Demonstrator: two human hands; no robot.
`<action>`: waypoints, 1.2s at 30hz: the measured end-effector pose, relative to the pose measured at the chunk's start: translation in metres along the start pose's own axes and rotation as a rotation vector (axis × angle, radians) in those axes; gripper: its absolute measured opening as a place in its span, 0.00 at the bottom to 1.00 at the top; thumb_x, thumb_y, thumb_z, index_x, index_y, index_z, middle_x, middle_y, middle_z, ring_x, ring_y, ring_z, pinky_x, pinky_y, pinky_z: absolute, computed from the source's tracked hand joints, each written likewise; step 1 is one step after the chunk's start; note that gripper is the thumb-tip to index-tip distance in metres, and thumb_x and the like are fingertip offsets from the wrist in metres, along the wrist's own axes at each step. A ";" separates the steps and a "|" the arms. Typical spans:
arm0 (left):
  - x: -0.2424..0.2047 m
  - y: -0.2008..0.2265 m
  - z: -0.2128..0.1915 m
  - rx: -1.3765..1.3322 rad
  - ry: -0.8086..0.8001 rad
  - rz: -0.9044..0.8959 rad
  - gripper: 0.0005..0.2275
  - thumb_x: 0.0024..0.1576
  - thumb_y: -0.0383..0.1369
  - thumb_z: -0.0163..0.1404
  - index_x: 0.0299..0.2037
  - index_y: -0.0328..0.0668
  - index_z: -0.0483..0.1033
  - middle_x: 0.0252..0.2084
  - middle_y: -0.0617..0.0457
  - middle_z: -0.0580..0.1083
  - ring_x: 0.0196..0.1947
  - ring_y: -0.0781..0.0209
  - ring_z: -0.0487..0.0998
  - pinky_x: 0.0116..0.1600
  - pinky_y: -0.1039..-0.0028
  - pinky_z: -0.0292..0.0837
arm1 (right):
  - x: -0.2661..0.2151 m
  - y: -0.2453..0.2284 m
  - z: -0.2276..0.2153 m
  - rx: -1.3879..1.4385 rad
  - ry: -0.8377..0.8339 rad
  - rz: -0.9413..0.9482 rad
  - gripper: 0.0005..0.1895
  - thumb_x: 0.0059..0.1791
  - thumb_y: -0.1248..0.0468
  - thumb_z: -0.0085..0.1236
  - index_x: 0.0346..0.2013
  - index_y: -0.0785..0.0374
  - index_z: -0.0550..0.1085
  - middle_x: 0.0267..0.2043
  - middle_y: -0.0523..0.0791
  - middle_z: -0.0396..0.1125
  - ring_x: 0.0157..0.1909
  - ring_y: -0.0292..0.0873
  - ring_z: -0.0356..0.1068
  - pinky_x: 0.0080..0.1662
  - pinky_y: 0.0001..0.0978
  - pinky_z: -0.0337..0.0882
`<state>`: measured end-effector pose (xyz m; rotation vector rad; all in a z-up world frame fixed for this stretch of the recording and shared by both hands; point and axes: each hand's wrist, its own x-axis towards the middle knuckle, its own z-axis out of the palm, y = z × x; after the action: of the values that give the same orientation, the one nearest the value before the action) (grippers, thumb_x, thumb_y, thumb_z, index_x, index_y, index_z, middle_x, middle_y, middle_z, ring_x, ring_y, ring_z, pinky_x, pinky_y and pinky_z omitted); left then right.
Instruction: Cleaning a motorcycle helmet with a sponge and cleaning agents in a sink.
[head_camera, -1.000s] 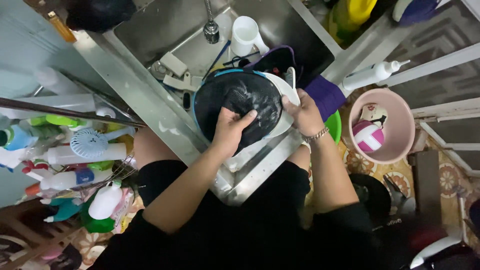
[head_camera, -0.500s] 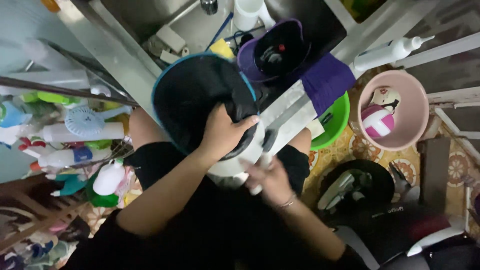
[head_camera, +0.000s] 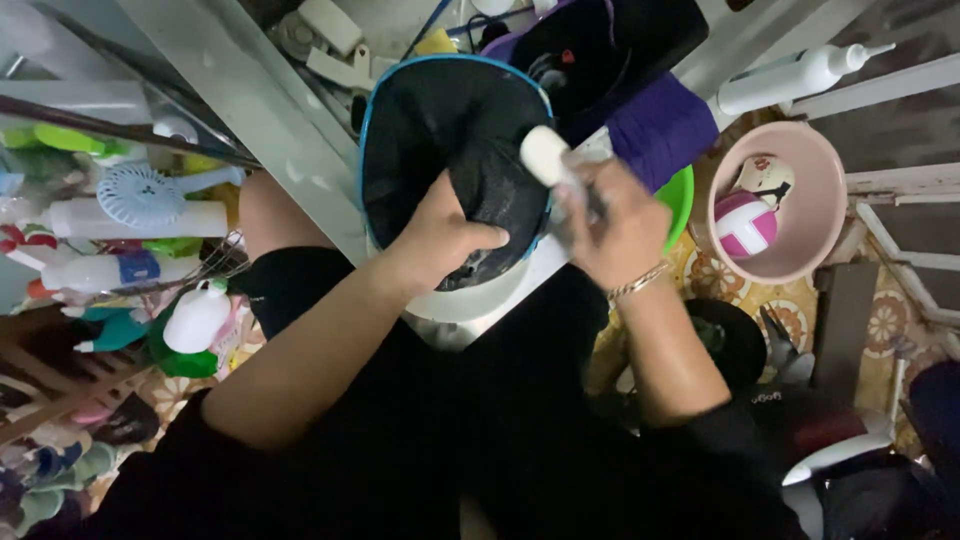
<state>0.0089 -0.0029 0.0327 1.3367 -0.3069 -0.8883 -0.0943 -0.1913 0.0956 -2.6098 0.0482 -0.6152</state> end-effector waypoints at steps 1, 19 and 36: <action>0.001 0.001 -0.001 0.000 -0.001 0.005 0.37 0.43 0.24 0.61 0.67 0.32 0.64 0.62 0.42 0.73 0.63 0.49 0.73 0.68 0.66 0.65 | -0.004 0.001 0.003 -0.003 0.003 -0.003 0.09 0.54 0.68 0.63 0.49 0.64 0.75 0.45 0.50 0.74 0.44 0.51 0.76 0.44 0.36 0.75; 0.005 -0.002 -0.002 -0.172 -0.018 -0.283 0.46 0.34 0.20 0.58 0.70 0.37 0.53 0.63 0.43 0.69 0.65 0.51 0.70 0.68 0.70 0.62 | -0.025 0.021 -0.001 0.163 -0.017 0.082 0.07 0.58 0.62 0.63 0.48 0.61 0.77 0.47 0.47 0.77 0.40 0.39 0.80 0.42 0.28 0.79; 0.004 -0.024 -0.008 -0.221 -0.160 -0.047 0.34 0.37 0.15 0.56 0.62 0.29 0.69 0.56 0.46 0.75 0.58 0.52 0.74 0.64 0.69 0.68 | -0.005 0.014 0.010 0.031 -0.052 -0.012 0.09 0.53 0.63 0.64 0.47 0.59 0.79 0.39 0.45 0.78 0.35 0.45 0.78 0.38 0.33 0.76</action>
<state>0.0082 0.0005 0.0074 1.0751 -0.2922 -1.0406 -0.0932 -0.1989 0.0792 -2.5966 0.0064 -0.5476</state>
